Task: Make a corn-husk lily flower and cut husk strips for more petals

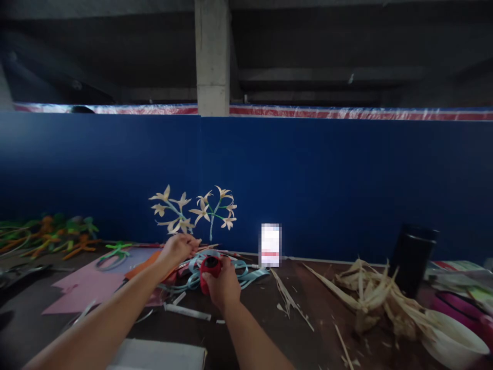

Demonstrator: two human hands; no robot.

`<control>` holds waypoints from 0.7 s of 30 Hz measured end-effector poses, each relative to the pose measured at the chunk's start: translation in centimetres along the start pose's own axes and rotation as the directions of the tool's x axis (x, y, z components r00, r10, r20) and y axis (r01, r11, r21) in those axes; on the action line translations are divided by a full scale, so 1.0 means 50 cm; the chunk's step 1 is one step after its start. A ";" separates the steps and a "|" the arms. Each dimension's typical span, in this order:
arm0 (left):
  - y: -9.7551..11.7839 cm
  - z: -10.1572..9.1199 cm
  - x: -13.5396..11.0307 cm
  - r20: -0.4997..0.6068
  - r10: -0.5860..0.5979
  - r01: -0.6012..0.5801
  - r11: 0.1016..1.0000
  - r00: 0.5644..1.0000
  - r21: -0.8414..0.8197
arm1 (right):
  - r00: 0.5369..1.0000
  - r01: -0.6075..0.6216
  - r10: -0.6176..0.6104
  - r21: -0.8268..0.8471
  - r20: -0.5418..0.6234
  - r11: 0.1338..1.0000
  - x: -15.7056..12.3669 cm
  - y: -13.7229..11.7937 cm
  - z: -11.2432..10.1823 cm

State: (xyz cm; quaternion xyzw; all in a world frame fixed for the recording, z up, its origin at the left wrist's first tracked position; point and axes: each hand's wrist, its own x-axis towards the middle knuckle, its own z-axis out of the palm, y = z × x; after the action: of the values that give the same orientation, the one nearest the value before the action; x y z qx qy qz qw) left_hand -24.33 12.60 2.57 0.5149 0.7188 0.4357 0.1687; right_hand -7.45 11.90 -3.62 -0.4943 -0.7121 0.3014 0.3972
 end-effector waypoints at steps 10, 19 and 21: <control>0.020 -0.008 0.009 0.129 -0.160 0.172 0.981 0.979 -0.089 | 1.000 -0.013 0.013 -0.021 -0.004 1.000 0.007 0.015 0.008; 0.039 0.012 0.011 0.152 -0.173 0.191 0.975 0.973 -0.113 | 1.000 -0.002 0.002 -0.009 -0.001 1.000 0.003 0.010 0.004; 0.038 0.014 0.012 0.149 -0.166 0.183 0.977 0.975 -0.113 | 1.000 -0.005 0.005 -0.011 -0.003 1.000 0.003 0.013 0.006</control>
State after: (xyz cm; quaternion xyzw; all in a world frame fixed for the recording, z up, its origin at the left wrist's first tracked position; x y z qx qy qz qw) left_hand -22.96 13.63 3.83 0.4671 0.7189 0.4266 0.2881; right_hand -7.45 12.26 -4.26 -0.4989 -0.7118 0.2975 0.3948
